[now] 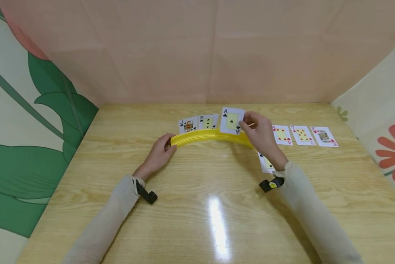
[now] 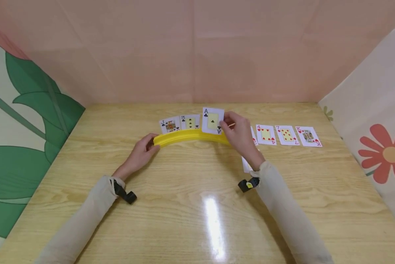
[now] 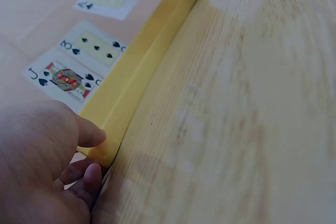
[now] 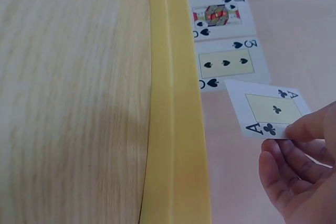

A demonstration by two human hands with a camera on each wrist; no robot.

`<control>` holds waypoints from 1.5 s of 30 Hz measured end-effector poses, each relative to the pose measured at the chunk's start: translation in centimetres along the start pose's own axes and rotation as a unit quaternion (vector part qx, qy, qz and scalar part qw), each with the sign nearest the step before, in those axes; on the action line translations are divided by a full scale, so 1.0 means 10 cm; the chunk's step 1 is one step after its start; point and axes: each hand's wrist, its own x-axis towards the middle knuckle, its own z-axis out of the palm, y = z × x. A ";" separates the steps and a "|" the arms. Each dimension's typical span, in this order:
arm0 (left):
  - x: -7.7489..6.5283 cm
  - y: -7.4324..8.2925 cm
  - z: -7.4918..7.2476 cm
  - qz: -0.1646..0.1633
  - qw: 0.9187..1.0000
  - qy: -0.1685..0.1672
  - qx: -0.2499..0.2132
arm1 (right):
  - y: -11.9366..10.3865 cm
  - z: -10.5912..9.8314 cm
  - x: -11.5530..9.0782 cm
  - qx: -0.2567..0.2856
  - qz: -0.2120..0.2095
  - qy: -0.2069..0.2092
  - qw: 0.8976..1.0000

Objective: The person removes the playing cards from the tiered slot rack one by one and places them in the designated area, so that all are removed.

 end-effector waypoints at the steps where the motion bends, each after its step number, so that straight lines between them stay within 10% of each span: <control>1: 0.00 0.00 0.00 0.001 1.000 0.000 0.000 | 0.00 -0.01 -0.02 -0.004 -0.002 -0.001 1.000; 28: 0.04 0.03 0.03 0.015 1.000 -0.009 0.006 | 0.25 -0.71 -0.83 -0.056 0.035 0.010 0.998; 45: -0.03 0.00 -0.02 0.015 1.000 0.009 0.004 | 0.66 -1.04 -0.94 -0.033 0.094 0.035 0.994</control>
